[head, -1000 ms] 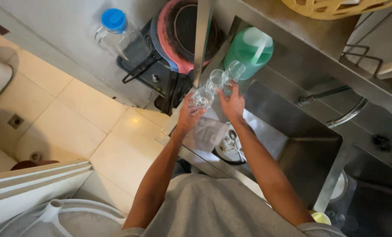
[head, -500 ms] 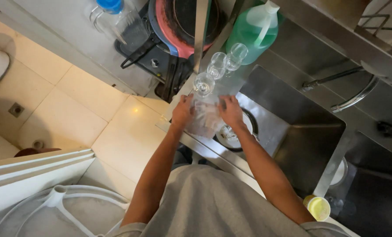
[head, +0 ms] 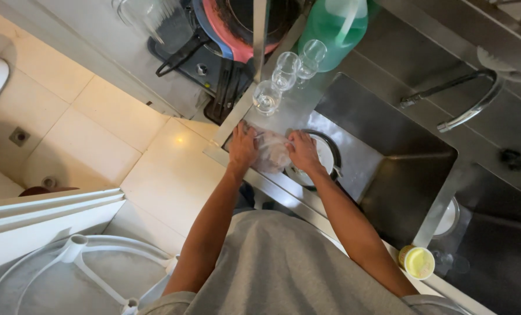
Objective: Wiping a stainless steel counter and organizing glasses in a kitchen area.
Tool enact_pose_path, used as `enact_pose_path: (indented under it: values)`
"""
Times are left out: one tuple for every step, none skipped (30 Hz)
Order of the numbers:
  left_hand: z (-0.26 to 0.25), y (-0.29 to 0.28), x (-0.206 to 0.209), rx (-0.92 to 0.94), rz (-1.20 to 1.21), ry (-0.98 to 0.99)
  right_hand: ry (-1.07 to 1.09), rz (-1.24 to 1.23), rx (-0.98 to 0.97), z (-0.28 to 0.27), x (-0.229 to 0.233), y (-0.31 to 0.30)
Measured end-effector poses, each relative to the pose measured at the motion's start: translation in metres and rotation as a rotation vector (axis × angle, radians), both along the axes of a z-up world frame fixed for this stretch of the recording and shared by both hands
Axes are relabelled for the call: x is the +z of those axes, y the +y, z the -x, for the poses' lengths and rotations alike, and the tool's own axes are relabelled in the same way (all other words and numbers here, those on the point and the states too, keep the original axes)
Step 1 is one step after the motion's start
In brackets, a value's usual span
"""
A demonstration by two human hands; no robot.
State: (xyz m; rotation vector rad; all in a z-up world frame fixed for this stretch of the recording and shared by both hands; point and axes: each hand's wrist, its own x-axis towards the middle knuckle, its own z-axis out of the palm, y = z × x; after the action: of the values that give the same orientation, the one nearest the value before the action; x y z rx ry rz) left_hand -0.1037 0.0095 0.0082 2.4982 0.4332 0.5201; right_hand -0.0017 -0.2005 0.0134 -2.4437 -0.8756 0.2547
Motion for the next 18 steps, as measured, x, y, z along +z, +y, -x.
enact_pose_path:
  values:
    - [0.001,-0.001,-0.002,-0.002,-0.001,0.001,0.001,-0.001,-0.002,-0.001,-0.004,-0.003]
    - [0.001,-0.003,-0.004,-0.027,0.025,0.071,0.029,-0.022,0.013,-0.002,-0.008,-0.009]
    - [0.001,-0.007,-0.007,-0.052,0.051,0.141,0.057,-0.044,0.027,-0.003,-0.013,-0.016]
    - [0.002,-0.011,-0.010,-0.063,0.051,0.141,0.057,-0.044,0.016,-0.001,-0.003,-0.020]
    - [0.003,-0.015,-0.014,-0.066,0.062,0.155,0.133,-0.065,-0.021,0.002,0.007,-0.025]
    - [0.003,-0.019,-0.017,-0.073,0.074,0.168,0.207,-0.086,-0.061,0.004,0.017,-0.030]
    - [0.003,-0.025,-0.013,-0.088,0.073,0.168,0.206,-0.087,-0.075,0.004,0.018,-0.038]
    - [0.003,-0.032,-0.010,-0.090,0.167,0.095,0.215,-0.144,-0.097,0.006,0.020,-0.047]
    - [0.003,-0.039,-0.006,-0.092,0.262,0.023,0.223,-0.200,-0.119,0.007,0.022,-0.057]
    - [0.002,-0.045,0.002,-0.114,0.265,0.029,0.224,-0.199,-0.141,0.008,0.028,-0.068]
    - [-0.001,-0.053,0.010,-0.091,0.332,0.107,0.257,-0.156,-0.187,0.009,0.034,-0.079]
    - [-0.004,-0.061,0.018,-0.072,0.394,0.186,0.288,-0.114,-0.236,0.009,0.040,-0.093]
    - [-0.007,-0.070,0.013,-0.096,0.395,0.193,0.288,-0.115,-0.262,0.011,0.041,-0.108]
    - [-0.010,-0.080,0.008,-0.175,0.277,0.118,0.290,-0.139,-0.292,0.013,0.044,-0.124]
    - [-0.014,-0.089,0.003,-0.253,0.160,0.038,0.291,-0.163,-0.321,0.015,0.047,-0.140]
    - [-0.019,-0.100,0.005,-0.285,0.163,0.042,0.290,-0.165,-0.353,0.015,0.046,-0.157]
    - [-0.023,-0.111,0.007,-0.322,0.199,-0.068,0.217,-0.253,-0.317,0.016,0.045,-0.173]
    - [-0.026,-0.120,0.009,-0.360,0.233,-0.181,0.138,-0.343,-0.279,0.019,0.044,-0.188]
